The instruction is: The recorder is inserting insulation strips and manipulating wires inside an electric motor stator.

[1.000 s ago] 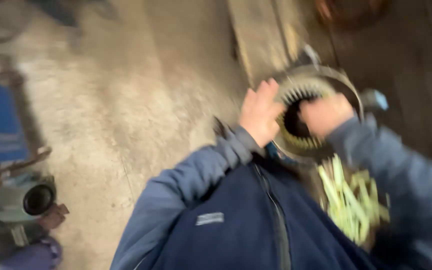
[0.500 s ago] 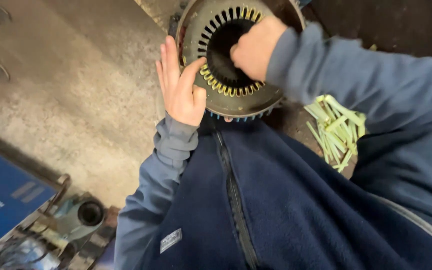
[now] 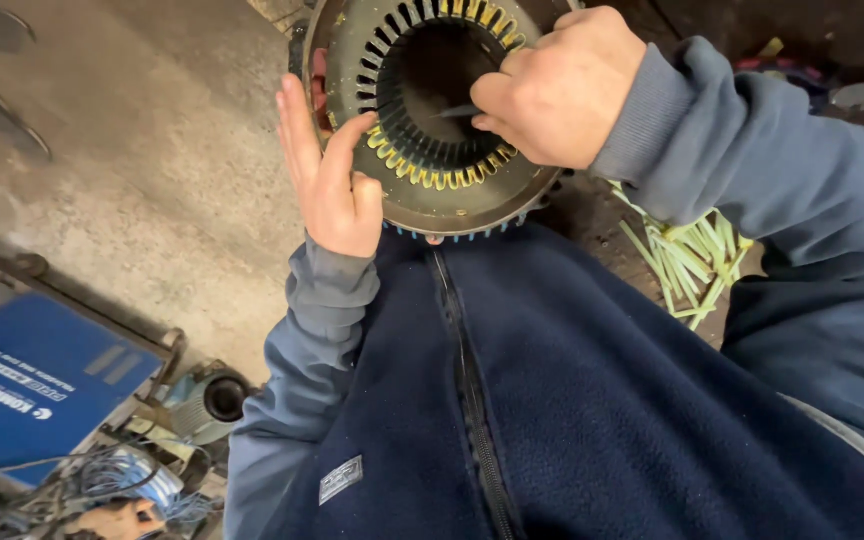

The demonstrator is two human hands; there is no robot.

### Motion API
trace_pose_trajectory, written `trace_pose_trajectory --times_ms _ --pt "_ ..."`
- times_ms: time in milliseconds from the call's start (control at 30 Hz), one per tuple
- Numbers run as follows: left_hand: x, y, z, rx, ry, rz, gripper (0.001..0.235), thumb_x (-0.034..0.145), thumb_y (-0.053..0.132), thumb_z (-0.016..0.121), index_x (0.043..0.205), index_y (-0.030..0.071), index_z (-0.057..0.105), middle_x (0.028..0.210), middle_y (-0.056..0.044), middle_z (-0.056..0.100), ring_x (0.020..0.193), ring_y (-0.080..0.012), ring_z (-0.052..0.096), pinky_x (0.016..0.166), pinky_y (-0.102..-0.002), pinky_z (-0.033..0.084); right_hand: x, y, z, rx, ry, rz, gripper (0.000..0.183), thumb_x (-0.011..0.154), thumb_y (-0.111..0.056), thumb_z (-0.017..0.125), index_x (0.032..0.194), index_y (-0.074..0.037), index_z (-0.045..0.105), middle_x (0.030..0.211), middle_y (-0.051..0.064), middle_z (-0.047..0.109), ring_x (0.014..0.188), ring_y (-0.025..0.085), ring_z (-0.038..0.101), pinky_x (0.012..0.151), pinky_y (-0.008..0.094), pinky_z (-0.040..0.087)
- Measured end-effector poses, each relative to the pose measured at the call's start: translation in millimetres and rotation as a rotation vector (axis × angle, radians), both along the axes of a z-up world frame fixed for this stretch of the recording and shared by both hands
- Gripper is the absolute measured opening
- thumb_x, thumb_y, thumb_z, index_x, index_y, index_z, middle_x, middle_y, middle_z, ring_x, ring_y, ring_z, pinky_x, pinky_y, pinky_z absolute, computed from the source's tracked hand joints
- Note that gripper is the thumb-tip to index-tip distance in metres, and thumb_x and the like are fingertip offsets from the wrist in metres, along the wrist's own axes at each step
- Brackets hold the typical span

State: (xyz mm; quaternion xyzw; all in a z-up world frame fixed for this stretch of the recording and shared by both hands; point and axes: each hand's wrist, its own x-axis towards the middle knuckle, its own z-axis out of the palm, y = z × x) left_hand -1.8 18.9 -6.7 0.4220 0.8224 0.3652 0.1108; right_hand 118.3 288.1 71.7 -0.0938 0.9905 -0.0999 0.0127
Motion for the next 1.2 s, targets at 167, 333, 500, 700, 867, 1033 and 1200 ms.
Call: trace_pose_trajectory --times_ms 167,333,500,700,867,1033,1200 --pt "0 -1 -5 0.006 0.001 0.003 0.046 0.087 0.004 0.052 0.129 0.005 0.07 0.171 -0.024 0.02 0.16 -0.042 0.019 0.136 -0.052 0.017 9 -2 10 -0.012 0.019 -0.012 0.031 0.091 -0.038 0.076 0.077 -0.014 0.063 0.066 0.003 0.064 0.061 0.025 0.065 0.06 0.038 0.052" --pt "-1 -2 -2 0.01 -0.007 0.009 0.046 0.086 0.004 0.052 0.127 0.005 0.07 0.173 -0.024 0.02 0.16 -0.0431 0.018 0.135 -0.051 0.019 16 -7 21 -0.005 0.05 -0.019 0.031 0.092 -0.038 0.077 0.077 -0.014 0.062 0.064 0.003 0.062 0.061 0.025 0.065 0.059 0.038 0.051" --pt "-2 1 -2 0.026 -0.009 0.008 0.045 0.082 0.004 0.054 0.124 0.005 0.071 0.171 -0.025 0.022 0.163 -0.0451 0.019 0.137 -0.054 0.018 21 -10 27 -0.013 0.078 -0.051 0.028 0.091 -0.035 0.076 0.079 -0.014 0.062 0.066 0.002 0.06 0.062 0.024 0.065 0.058 0.038 0.049" --pt "0 2 0 0.035 -0.029 0.02 0.046 0.08 -0.002 0.052 0.122 0.003 0.07 0.172 -0.025 0.022 0.164 -0.0453 0.018 0.137 -0.053 0.019 23 -8 33 -0.027 0.074 -0.059 0.027 0.09 -0.035 0.076 0.077 -0.015 0.062 0.064 0.001 0.059 0.06 0.024 0.065 0.056 0.039 0.048" --pt "0 3 0 0.038 -0.035 0.01 0.047 0.08 -0.001 0.052 0.123 0.003 0.07 0.171 -0.026 0.02 0.163 -0.0454 0.017 0.137 -0.053 0.019 25 -9 39 -0.013 0.086 -0.062 0.027 0.09 -0.034 0.075 0.077 -0.015 0.062 0.065 0.001 0.06 0.062 0.024 0.065 0.057 0.038 0.048" --pt "-1 3 1 0.044 -0.035 0.013 0.047 0.081 -0.001 0.052 0.123 0.004 0.07 0.172 -0.025 0.021 0.164 -0.0447 0.018 0.137 -0.053 0.02 26 -9 36 -0.019 0.094 -0.072 0.027 0.091 -0.034 0.075 0.077 -0.015 0.062 0.064 0.001 0.059 0.062 0.023 0.065 0.057 0.038 0.048" --pt "0 2 -1 0.033 -0.033 0.01 0.048 0.08 -0.001 0.051 0.124 0.004 0.07 0.172 -0.024 0.021 0.164 -0.0447 0.017 0.137 -0.053 0.019 27 -8 35 -0.018 0.122 -0.084 0.026 0.091 -0.035 0.076 0.079 -0.016 0.063 0.063 0.0 0.058 0.062 0.023 0.065 0.058 0.038 0.048"
